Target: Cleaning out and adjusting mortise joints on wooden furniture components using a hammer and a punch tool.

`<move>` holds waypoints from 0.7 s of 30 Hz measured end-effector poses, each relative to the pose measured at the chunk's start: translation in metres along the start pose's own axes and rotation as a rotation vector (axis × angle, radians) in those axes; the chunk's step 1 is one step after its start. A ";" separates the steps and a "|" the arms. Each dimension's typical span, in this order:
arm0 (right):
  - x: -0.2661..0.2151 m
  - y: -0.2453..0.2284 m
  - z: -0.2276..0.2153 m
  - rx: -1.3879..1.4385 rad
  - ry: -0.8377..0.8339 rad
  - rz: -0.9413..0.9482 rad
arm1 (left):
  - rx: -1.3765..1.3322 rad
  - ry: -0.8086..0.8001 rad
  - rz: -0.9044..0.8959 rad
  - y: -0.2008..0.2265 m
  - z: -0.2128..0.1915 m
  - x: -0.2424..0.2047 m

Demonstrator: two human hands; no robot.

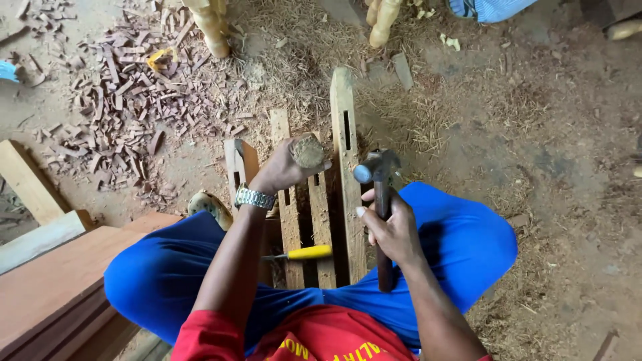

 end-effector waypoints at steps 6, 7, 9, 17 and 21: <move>0.000 0.001 0.001 0.007 -0.003 -0.006 | -0.106 0.025 -0.066 -0.010 0.000 -0.009; 0.000 0.003 0.003 0.011 -0.009 -0.008 | -0.123 0.021 -0.096 -0.015 0.001 -0.011; 0.000 0.002 0.004 0.002 -0.016 -0.004 | -0.160 0.024 -0.124 -0.040 0.009 -0.007; 0.003 0.002 0.010 -0.049 -0.038 -0.016 | -0.370 0.000 -0.329 -0.061 0.015 -0.003; 0.007 -0.005 0.014 -0.132 -0.046 -0.072 | -0.293 -0.001 -0.336 -0.063 0.012 -0.005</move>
Point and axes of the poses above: each hand's wrist, its own x-axis towards the middle knuckle, its own z-axis out of the palm, y = z × x, the point moved 6 cm from there along x, towards the middle knuckle, and after that the axes turned 4 degrees about -z, right-handed, at the moved point
